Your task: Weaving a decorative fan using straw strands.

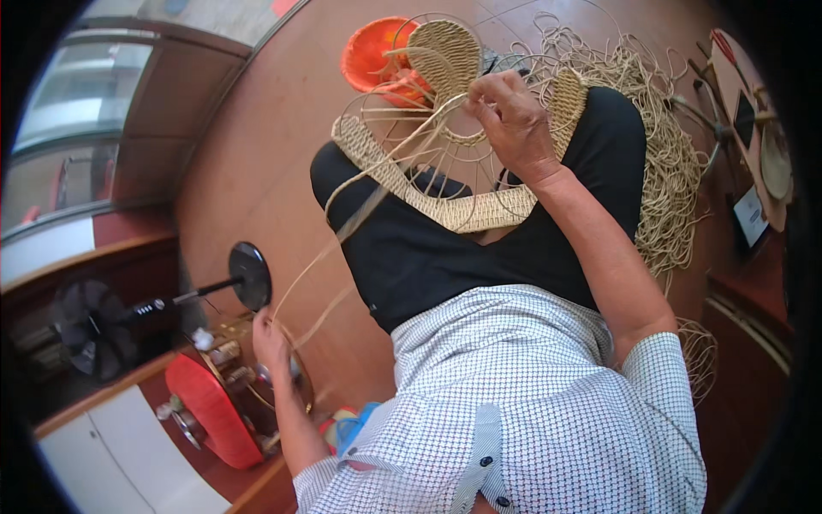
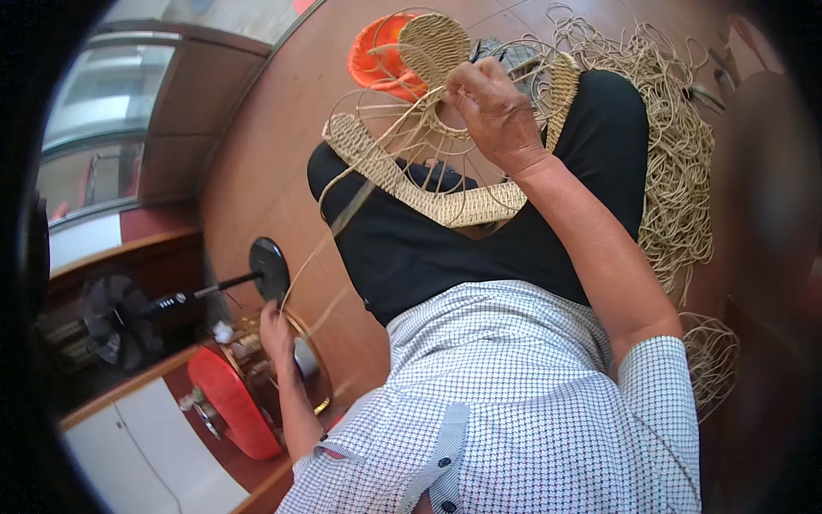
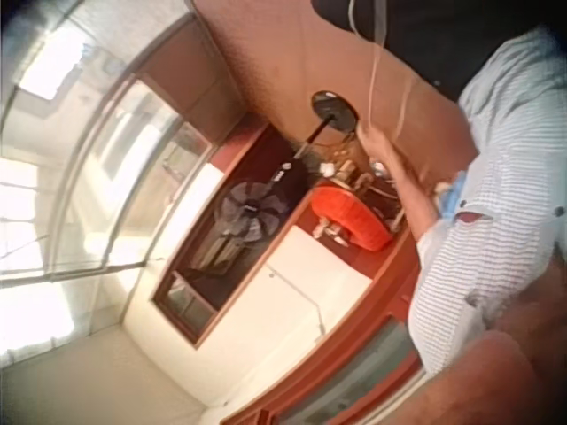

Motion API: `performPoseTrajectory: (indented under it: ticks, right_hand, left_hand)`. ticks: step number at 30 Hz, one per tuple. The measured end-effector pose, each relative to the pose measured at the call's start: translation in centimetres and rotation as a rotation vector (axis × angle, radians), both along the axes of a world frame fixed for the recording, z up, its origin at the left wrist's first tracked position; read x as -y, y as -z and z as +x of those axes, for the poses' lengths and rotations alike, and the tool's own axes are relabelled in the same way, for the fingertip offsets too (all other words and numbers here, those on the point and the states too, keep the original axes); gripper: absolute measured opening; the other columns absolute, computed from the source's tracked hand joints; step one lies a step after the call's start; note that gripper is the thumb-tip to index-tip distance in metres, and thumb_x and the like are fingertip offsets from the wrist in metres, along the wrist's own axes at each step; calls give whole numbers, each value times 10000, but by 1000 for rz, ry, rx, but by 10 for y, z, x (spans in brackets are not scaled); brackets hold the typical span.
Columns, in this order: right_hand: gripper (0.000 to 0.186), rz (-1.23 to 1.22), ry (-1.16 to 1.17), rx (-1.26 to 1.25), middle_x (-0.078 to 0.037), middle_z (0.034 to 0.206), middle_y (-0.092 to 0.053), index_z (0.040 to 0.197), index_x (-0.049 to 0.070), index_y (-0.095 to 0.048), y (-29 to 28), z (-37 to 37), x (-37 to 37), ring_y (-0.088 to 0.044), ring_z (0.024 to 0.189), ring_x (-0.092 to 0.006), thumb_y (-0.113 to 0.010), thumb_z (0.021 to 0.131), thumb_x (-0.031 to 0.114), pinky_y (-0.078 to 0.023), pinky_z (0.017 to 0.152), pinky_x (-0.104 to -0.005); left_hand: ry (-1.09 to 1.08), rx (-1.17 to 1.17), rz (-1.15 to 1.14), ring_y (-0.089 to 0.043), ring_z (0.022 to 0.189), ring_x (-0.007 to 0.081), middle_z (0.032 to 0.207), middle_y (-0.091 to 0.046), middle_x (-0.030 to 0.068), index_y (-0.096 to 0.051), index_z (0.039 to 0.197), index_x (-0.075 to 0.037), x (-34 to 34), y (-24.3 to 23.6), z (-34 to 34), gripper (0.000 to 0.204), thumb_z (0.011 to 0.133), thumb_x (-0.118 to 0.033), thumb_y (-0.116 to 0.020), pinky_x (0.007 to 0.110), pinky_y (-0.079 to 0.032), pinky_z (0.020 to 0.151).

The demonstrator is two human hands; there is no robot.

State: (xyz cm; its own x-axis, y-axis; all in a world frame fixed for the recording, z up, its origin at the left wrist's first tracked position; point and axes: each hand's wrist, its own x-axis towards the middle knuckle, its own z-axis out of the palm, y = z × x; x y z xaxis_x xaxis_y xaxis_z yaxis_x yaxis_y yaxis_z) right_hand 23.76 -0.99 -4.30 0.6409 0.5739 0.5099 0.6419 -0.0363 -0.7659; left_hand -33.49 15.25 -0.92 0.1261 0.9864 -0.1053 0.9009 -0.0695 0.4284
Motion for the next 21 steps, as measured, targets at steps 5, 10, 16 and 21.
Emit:
performPoseTrajectory:
  ticks: [5, 10, 16, 21]
  right_hand:
    - [133, 16, -69, -45, -107, 1006, -631, 1082, 118, -685, 1, 1, 4, -713, 908, -326, -714, 966, 60, -575, 784, -416]
    - [116, 4, -60, 35, -104, 1008, -636, 1061, 112, -708, 2, 1, 3, -720, 887, -318, -728, 958, 62, -586, 768, -412]
    - [131, 28, -9, 161, -90, 995, -638, 1043, 108, -758, 3, -1, 6, -709, 846, -288, -788, 918, 83, -582, 726, -382]
    - [211, 44, 16, 183, -72, 980, -625, 1109, 129, -787, 5, -7, 6, -679, 802, -238, -816, 903, 92, -572, 671, -361]
  left_hand:
    - [-728, -341, 41, -768, 1011, 404, 1118, -780, 264, -783, 1110, 56, -5, -41, -243, 422, 890, -295, -704, 483, -588, 933]
    - [-211, -629, -26, -725, 1150, 410, 1225, -745, 281, -748, 1212, 32, -37, -1, -181, 501, 946, -392, -738, 472, -557, 1003]
    - [128, 745, -546, -692, 789, 122, 976, -730, 76, -685, 1313, 4, 45, -47, 230, 330, 1085, -233, -657, 289, -587, 737]
    - [159, 1415, -934, -679, 860, 116, 1117, -718, 69, -560, 1461, -27, 45, -32, 351, 427, 1108, -255, -635, 275, -568, 770]
